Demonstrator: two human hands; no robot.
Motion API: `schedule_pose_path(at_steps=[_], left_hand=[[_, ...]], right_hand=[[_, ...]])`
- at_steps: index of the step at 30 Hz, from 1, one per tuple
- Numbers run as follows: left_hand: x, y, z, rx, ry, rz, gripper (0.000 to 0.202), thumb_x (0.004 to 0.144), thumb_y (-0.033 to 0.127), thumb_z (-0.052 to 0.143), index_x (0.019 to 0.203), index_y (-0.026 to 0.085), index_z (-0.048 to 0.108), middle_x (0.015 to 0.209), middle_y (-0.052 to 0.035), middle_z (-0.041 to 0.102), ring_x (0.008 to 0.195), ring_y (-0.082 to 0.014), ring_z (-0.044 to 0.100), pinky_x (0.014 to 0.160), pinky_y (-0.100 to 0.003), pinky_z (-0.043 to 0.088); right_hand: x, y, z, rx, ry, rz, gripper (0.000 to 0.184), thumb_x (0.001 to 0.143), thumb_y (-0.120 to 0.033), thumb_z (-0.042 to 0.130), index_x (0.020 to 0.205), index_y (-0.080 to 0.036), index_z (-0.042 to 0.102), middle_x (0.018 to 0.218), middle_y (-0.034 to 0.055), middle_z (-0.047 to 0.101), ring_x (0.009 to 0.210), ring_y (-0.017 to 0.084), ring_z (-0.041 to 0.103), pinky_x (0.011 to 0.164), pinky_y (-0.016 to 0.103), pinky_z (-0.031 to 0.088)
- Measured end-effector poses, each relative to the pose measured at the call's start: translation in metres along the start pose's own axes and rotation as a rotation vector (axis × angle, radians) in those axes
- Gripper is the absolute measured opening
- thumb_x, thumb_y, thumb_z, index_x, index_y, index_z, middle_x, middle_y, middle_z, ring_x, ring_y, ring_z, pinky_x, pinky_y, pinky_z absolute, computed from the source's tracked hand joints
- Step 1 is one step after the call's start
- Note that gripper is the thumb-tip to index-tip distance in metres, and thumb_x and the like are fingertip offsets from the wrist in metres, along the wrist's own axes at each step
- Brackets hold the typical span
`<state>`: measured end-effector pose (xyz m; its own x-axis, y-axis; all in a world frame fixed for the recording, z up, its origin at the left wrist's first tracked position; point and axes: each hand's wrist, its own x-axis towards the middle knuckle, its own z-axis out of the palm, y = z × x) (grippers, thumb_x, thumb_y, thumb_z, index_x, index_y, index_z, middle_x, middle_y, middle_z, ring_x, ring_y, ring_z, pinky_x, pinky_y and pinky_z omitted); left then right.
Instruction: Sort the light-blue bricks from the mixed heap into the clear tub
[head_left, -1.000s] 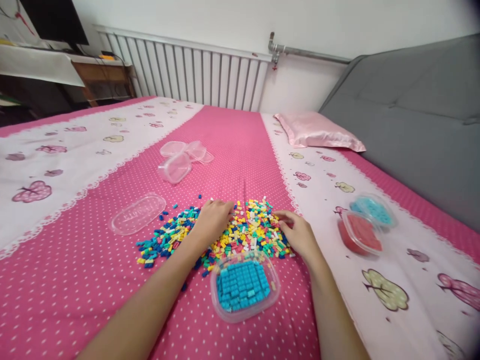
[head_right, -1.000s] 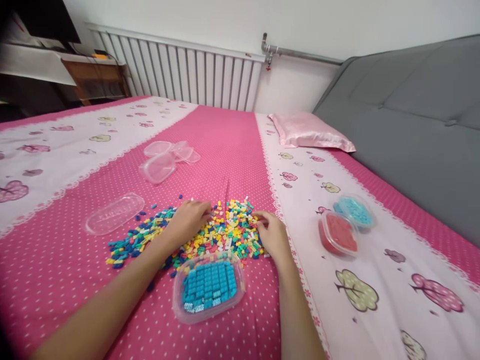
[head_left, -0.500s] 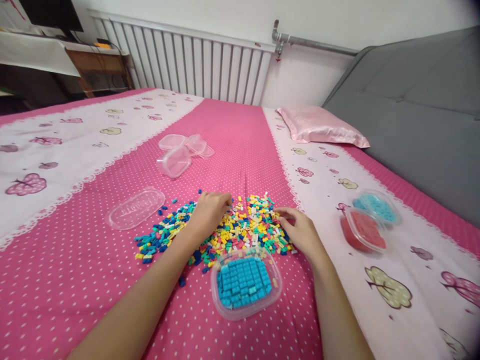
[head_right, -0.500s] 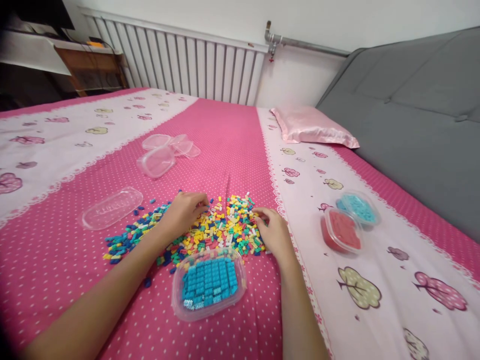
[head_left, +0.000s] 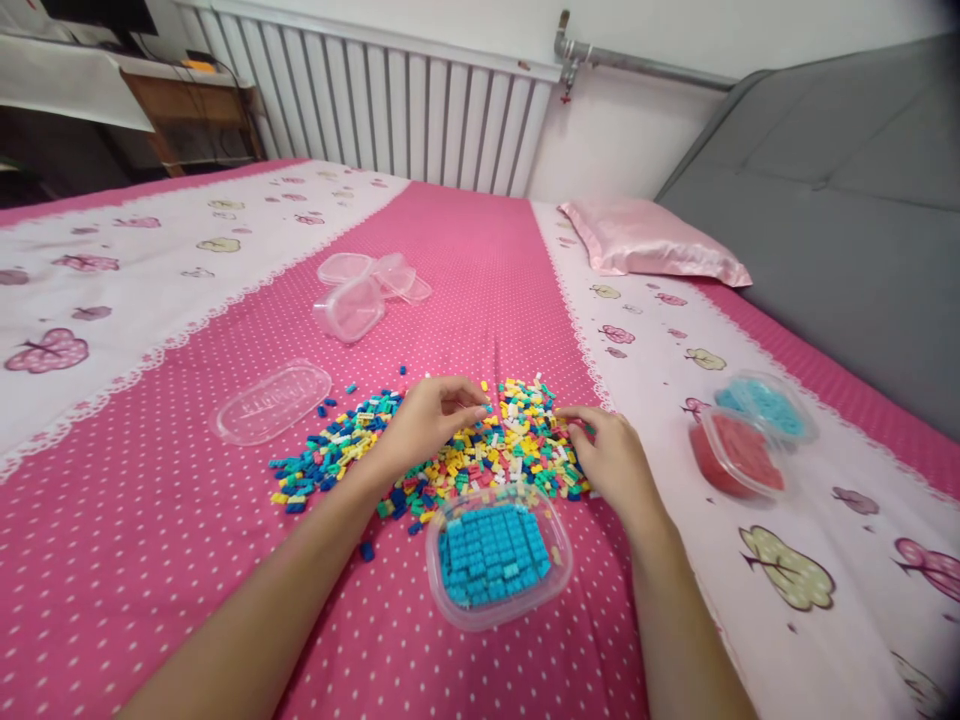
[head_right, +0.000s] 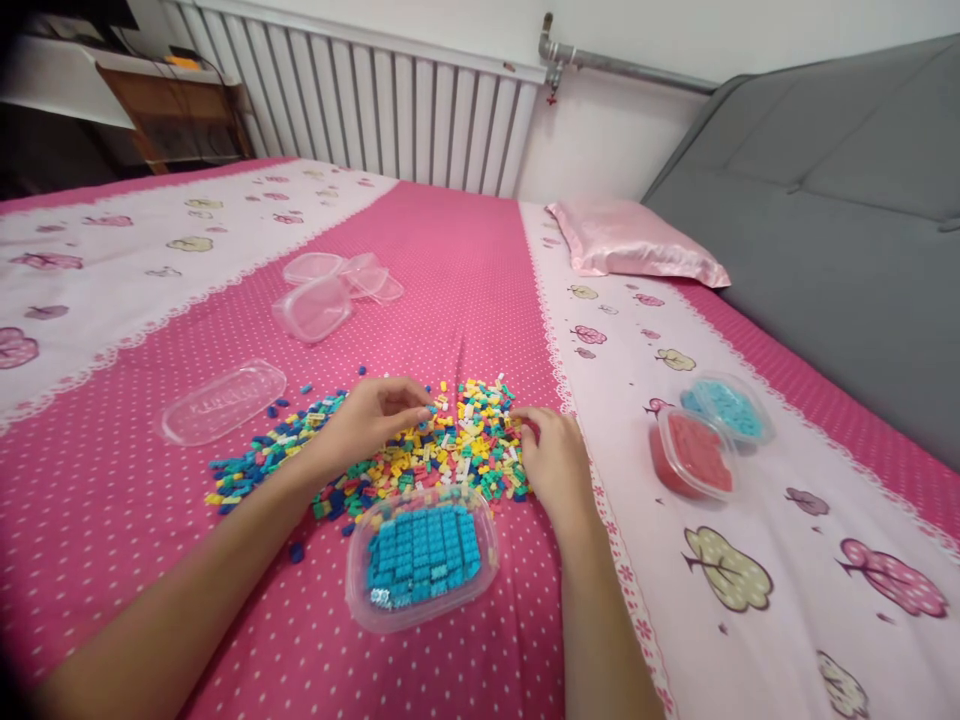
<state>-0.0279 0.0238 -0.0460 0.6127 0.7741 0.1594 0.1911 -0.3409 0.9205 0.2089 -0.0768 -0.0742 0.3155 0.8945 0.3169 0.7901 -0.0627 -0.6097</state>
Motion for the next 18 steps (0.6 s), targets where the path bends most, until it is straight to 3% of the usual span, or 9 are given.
schedule_pose_path(at_steps=[7,11,14,18], left_hand=[[-0.002,0.005,0.004,-0.004,-0.010,-0.015,0.012,0.083,0.024,0.069,0.088,0.013,0.071,0.084,-0.0045,0.074,0.074,-0.0115,0.066,0.070,-0.023,0.050],[-0.010,0.016,0.014,0.050,0.045,0.058,0.010,0.082,0.022,0.071,0.087,0.013,0.070,0.083,-0.0036,0.074,0.076,-0.0118,0.068,0.072,-0.024,0.051],[-0.017,0.024,0.020,-0.001,0.057,0.111,0.010,0.082,0.022,0.072,0.086,0.013,0.070,0.081,-0.0028,0.073,0.076,-0.0112,0.068,0.073,-0.023,0.052],[-0.021,0.025,0.023,-0.141,-0.009,0.043,0.015,0.079,0.024,0.076,0.080,0.011,0.068,0.076,-0.0015,0.070,0.068,-0.0082,0.064,0.064,-0.019,0.050]], right_hand=[[0.000,-0.017,-0.005,0.108,0.050,0.003,0.029,0.088,-0.032,0.051,0.099,-0.021,0.076,0.107,0.0111,0.076,0.104,0.031,0.064,0.098,0.049,0.044],[-0.008,-0.050,-0.001,0.304,-0.052,-0.061,0.031,0.093,-0.040,0.054,0.107,-0.022,0.074,0.108,0.0081,0.076,0.093,0.023,0.069,0.077,0.035,0.053],[-0.016,-0.068,0.000,0.414,-0.145,-0.126,0.024,0.089,-0.035,0.064,0.107,-0.023,0.074,0.096,0.0038,0.076,0.082,0.018,0.070,0.073,0.030,0.054],[-0.020,-0.072,-0.004,0.459,-0.072,-0.119,0.007,0.085,-0.027,0.070,0.090,-0.022,0.072,0.086,0.0013,0.075,0.079,0.018,0.069,0.075,0.032,0.053]])
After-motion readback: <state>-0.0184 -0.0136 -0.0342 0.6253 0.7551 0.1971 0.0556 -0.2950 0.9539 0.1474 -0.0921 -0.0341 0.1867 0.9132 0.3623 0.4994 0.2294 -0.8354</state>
